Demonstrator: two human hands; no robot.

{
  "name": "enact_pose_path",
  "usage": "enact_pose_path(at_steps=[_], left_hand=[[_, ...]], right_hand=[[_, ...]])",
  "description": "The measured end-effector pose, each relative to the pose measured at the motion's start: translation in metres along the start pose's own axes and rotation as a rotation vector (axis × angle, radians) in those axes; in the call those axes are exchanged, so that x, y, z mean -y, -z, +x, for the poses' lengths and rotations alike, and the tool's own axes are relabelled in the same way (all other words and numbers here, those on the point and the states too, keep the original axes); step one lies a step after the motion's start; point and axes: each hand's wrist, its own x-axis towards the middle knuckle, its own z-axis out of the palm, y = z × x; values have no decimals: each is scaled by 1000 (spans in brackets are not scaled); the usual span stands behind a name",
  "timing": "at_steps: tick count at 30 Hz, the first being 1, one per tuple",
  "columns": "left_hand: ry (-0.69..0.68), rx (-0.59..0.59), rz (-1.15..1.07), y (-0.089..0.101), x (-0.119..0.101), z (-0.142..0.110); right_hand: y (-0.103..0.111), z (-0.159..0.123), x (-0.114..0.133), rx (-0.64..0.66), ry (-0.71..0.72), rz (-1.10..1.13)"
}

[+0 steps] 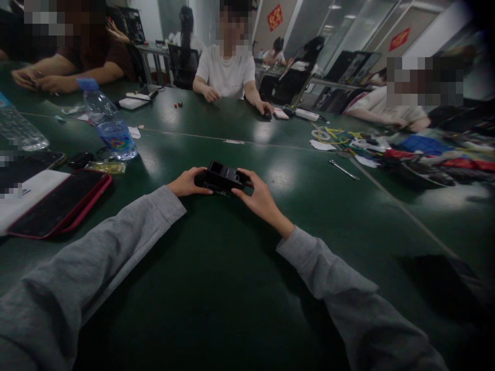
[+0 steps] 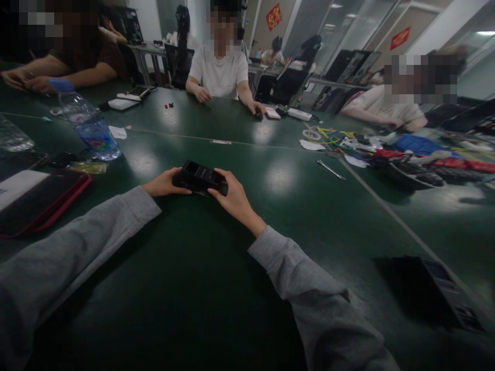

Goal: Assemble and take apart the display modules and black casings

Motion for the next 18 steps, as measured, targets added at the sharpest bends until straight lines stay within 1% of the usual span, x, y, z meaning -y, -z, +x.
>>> enact_pose_path(at_steps=[2, 4, 7, 10, 12, 14, 18], left_hand=[[14, 5, -7, 1, -1, 0], [9, 9, -5, 2, -3, 0], [-17, 18, -11, 4, -6, -1], [0, 34, -28, 5, -10, -1], [18, 42, -41, 6, -12, -2], [28, 46, -49, 6, -12, -2], [17, 50, -54, 6, -10, -1]], right_hand=[[9, 6, -1, -48, 0, -1], [21, 11, -8, -128, -20, -31], [36, 13, -30, -257, -83, -127], [43, 7, -56, -341, -169, -243], [43, 2, -71, -353, -216, -317], [41, -2, -80, -327, -244, -381], [38, -5, -86, -266, -263, -443]])
